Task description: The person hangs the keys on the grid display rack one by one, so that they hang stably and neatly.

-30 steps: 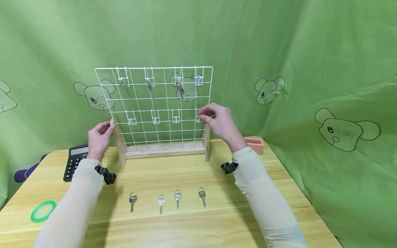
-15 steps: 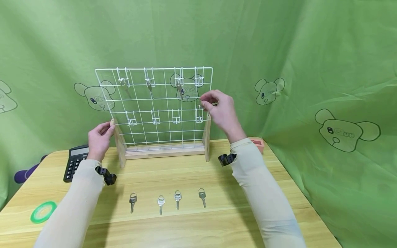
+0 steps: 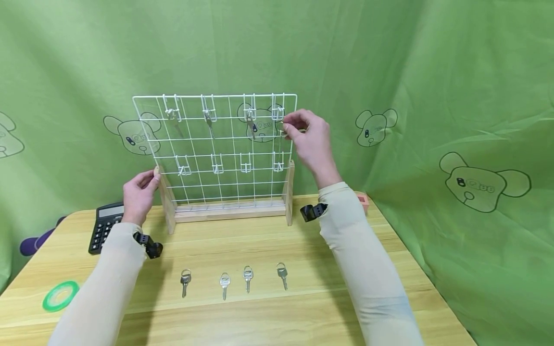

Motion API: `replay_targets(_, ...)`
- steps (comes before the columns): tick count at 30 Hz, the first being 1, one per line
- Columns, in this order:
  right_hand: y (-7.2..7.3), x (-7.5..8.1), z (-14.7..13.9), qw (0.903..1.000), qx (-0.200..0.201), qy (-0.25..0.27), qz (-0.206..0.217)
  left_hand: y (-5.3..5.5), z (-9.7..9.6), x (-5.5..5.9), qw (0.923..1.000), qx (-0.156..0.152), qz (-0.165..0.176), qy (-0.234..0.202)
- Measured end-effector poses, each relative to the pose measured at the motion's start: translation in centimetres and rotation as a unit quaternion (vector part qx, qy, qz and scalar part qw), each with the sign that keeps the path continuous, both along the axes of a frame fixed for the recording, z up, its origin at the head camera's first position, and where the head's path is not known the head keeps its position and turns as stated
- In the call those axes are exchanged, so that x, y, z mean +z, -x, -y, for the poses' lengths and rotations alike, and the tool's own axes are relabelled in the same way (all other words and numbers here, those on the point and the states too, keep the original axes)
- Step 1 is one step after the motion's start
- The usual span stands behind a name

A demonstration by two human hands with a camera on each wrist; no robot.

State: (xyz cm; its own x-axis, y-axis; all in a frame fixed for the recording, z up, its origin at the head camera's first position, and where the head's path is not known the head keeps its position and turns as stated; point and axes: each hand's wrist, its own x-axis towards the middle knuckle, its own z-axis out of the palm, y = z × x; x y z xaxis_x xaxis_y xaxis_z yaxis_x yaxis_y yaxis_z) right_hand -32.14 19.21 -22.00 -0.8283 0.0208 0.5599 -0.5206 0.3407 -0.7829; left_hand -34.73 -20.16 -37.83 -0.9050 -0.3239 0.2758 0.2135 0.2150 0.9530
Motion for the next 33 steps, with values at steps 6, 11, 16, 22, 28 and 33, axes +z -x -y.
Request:
replay_targets(6,0.4,0.9,0.3,0.9996,-0.011,0.025,0.002,-0.1,0.0,0.1,1.0,0.0,0.005,-0.003)
replay_targets(11,0.9,1.2,0.5,0.9983,-0.018,0.055,-0.002,0.0,0.0,0.0,1.0,-0.003,0.003,-0.006)
replay_targets(16,1.4,1.4,0.6,0.996,-0.021,0.086,0.005,0.2,0.0,-0.2,0.9999,0.0,-0.003,-0.009)
replay_targets(22,2.1,1.3,0.5,0.995,-0.026,0.095,0.016,0.2,0.0,-0.2,0.9999,0.001,-0.005,-0.01)
replay_targets(28,2.6,0.9,0.5,0.9945,-0.025,0.1,0.021,0.2,0.1,-0.2,0.9999,0.0,-0.006,-0.011)
replay_targets(33,2.9,0.7,0.5,0.9938,-0.019,0.106,0.028,0.3,0.1,-0.3,0.9999,0.0,-0.004,-0.01)
